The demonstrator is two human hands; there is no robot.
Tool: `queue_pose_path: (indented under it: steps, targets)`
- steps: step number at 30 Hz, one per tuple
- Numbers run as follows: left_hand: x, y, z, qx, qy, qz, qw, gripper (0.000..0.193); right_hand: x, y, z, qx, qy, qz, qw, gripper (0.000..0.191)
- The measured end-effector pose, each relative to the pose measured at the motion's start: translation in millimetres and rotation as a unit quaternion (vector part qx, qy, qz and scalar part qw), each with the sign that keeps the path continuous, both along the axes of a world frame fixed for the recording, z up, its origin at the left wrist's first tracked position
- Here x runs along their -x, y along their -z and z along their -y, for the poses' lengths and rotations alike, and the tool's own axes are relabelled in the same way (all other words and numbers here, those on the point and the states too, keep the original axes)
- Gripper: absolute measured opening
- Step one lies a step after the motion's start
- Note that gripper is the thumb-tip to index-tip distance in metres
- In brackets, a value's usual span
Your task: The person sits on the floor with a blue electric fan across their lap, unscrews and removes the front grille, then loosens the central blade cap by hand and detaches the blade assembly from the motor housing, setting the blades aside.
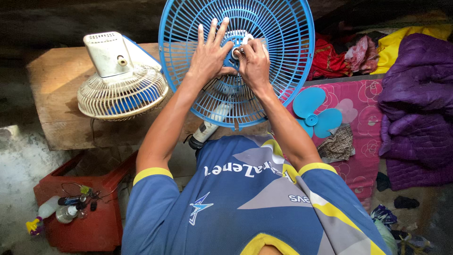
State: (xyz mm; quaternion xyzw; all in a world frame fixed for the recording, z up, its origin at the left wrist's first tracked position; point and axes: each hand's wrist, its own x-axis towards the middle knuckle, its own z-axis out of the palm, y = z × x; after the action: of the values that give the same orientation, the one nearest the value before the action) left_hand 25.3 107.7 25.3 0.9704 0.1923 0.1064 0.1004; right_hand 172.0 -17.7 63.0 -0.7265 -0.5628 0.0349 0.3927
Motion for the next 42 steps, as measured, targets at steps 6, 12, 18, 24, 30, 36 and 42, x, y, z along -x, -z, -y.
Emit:
queue_pose_path:
  steps: [6,12,18,24,30,36,42]
  targets:
    - [-11,7,12,-0.042,-0.021,-0.004,0.999,0.080,0,0,1,0.006,0.005,0.025,1.000,0.012]
    - [-24,7,29,-0.046,-0.087,0.016,0.995,0.044,6,4,-2,0.020,0.044,0.008,0.999,0.013]
    - [-30,8,37,-0.072,-0.149,0.065,0.984,0.027,5,4,0,0.019,0.043,0.036,0.998,0.012]
    - [-34,10,37,-0.105,-0.159,0.060,0.980,0.029,9,1,2,0.026,0.062,0.035,0.997,0.011]
    - [-33,11,38,-0.092,-0.171,0.051,0.980,0.028,10,-4,1,0.021,0.058,0.028,0.998,0.012]
    - [-27,12,38,-0.046,-0.174,0.049,0.983,0.029,13,-6,-1,0.012,0.048,0.015,0.999,0.011]
    - [-17,9,38,0.041,-0.138,0.061,0.988,0.039,8,-10,-1,0.000,0.036,-0.001,0.999,0.008]
